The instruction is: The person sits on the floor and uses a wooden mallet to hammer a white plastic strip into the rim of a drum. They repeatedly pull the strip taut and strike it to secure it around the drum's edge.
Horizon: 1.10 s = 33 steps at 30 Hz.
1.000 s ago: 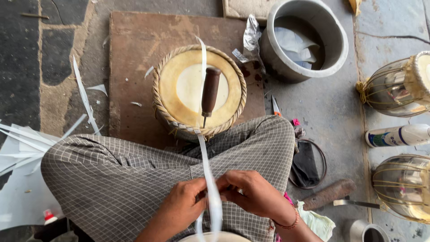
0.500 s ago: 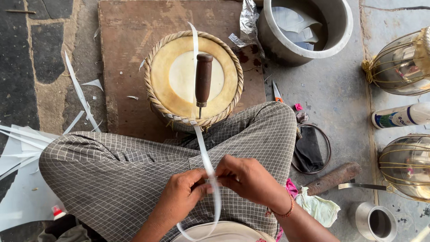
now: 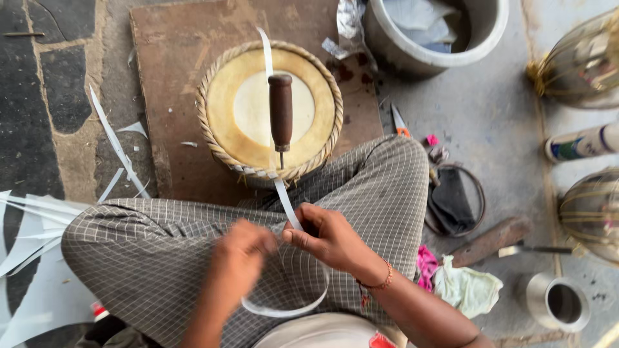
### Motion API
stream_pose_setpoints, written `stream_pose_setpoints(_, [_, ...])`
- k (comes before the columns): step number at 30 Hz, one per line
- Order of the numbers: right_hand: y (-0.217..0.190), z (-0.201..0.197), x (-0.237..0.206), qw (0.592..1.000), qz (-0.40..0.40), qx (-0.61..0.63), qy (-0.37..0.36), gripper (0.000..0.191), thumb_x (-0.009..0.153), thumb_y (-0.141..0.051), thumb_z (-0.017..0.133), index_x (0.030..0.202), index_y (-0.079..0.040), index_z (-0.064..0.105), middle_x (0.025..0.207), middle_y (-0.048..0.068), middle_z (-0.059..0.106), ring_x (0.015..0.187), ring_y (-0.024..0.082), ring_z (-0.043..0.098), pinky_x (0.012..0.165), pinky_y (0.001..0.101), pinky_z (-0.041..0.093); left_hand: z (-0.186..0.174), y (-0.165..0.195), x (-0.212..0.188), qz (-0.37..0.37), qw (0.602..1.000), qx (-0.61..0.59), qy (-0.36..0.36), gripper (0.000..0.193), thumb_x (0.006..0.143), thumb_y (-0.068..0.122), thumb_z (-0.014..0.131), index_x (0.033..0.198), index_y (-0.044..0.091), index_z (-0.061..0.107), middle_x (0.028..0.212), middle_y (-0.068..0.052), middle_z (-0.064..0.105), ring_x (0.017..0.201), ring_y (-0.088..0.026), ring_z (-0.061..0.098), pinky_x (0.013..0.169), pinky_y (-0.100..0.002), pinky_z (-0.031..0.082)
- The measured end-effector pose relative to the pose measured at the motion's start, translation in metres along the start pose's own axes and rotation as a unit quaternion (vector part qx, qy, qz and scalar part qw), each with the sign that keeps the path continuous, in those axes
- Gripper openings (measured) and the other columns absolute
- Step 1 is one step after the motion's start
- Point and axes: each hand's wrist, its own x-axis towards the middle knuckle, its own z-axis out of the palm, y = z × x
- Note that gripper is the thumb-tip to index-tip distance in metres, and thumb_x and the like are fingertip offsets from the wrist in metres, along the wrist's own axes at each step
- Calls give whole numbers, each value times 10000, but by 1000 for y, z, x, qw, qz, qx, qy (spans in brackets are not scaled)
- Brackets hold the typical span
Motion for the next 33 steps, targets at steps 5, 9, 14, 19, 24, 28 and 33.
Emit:
stream_pose_setpoints(5, [-3, 35, -31, 990, -130, -14, -49, 285, 978, -284, 751, 939, -21, 646, 787, 81, 675, 678, 149, 640, 623, 313, 510, -4, -5, 50, -5, 997, -8, 75, 152, 894, 119, 725, 1034, 74, 765, 828, -81, 663, 608, -170, 666, 573, -327, 530])
stream_pose_setpoints(9, [-7, 38, -36, 984, -155, 33, -87, 274, 999, -260, 727, 943, -25, 597, 899, 60, 706, 714, 170, 628, 640, 313, 501, 17, -14, 72, 18, 996, -34, 85, 138, 893, 95, 745, 1010, 22, 749, 862, -91, 693, 624, -146, 655, 563, -320, 528])
stream_pose_setpoints(14, [-6, 28, -35, 985, -96, 96, -106, 254, 999, -260, 726, 938, -32, 632, 841, 49, 692, 682, 150, 622, 613, 297, 505, 24, -25, 74, -32, 995, -69, 68, 139, 890, 89, 735, 1006, 15, 752, 795, -85, 714, 580, -117, 659, 533, -293, 533])
stream_pose_setpoints(19, [-1, 33, -31, 982, -120, 50, -136, 235, 985, -253, 725, 963, -29, 659, 867, 53, 699, 663, 147, 618, 594, 296, 493, 24, -27, 74, 6, 996, -46, 79, 125, 880, 74, 749, 984, 6, 755, 791, -79, 707, 591, -107, 629, 531, -288, 516])
stream_pose_setpoints(24, [2, 33, -26, 979, -144, 58, -135, 235, 999, -252, 719, 973, -29, 648, 907, 50, 706, 719, 153, 660, 633, 308, 525, 23, -27, 75, -12, 998, -44, 48, 123, 882, 79, 744, 986, 15, 757, 741, -74, 708, 583, -104, 629, 536, -282, 513])
stream_pose_setpoints(28, [3, 31, -26, 980, -133, 50, -141, 220, 992, -249, 720, 984, -35, 671, 865, 55, 675, 693, 157, 650, 615, 313, 516, 23, -27, 77, -15, 997, -48, 55, 128, 879, 87, 752, 978, 7, 751, 754, -69, 713, 594, -98, 648, 544, -267, 526])
stream_pose_setpoints(33, [5, 34, -25, 981, -105, 48, -157, 218, 984, -268, 716, 989, -53, 676, 834, 40, 666, 667, 138, 631, 591, 308, 506, 23, -29, 77, -58, 996, -46, 52, 119, 883, 85, 741, 983, 26, 771, 708, -69, 738, 587, -104, 667, 532, -267, 531])
